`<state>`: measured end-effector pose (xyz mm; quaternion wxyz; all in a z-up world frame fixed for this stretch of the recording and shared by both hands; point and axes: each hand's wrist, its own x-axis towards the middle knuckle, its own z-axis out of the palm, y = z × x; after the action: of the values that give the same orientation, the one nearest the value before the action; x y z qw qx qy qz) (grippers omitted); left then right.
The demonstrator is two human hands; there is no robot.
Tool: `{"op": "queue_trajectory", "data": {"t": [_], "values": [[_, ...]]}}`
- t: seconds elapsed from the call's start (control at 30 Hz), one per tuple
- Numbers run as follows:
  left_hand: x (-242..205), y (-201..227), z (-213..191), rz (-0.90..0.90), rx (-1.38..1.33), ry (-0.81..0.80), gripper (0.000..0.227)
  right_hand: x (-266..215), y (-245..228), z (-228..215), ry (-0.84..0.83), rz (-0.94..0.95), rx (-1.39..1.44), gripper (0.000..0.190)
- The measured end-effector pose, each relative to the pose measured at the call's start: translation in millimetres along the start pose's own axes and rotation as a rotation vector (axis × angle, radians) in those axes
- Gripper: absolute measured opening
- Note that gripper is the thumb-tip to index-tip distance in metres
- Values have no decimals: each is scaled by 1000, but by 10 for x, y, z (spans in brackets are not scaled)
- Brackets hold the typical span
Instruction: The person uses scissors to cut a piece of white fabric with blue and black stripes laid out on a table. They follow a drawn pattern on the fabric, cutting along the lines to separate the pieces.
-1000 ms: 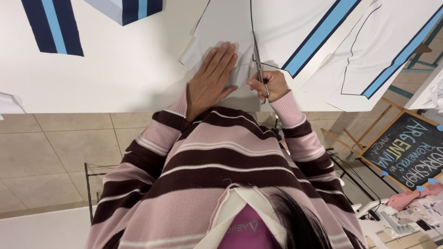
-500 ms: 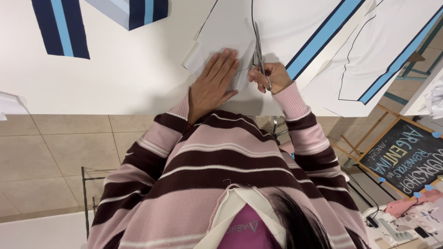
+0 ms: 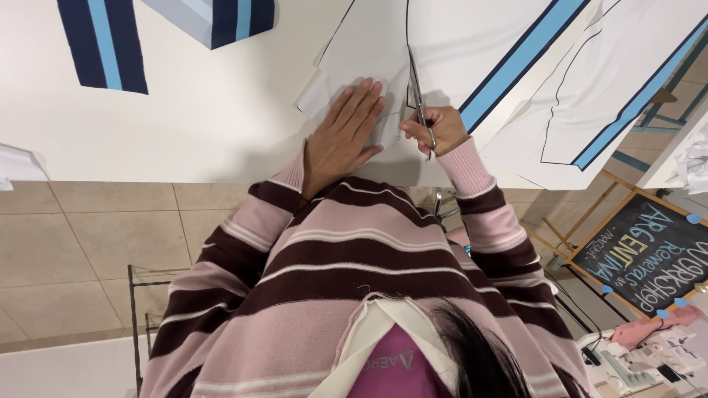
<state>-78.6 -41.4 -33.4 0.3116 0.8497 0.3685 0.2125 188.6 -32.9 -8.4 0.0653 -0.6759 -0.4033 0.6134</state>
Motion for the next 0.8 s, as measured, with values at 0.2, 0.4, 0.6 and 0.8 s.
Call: {"op": "queue_trajectory", "data": {"t": [0.2,0.4,0.6,0.8], "values": [[6,-8,9,4,-14,19,92,50,-142,-22,-117,-10,83,37],[8,-15,7,5,-11,15,92,181,-266,-29,-111,-33,84,39],[9,-9,-14,4,-17,10,92,222,-257,-8,-33,7,56,36],[14,-17,-19,5,-15,2,91,175,-216,30,-17,4,87,36]]}}
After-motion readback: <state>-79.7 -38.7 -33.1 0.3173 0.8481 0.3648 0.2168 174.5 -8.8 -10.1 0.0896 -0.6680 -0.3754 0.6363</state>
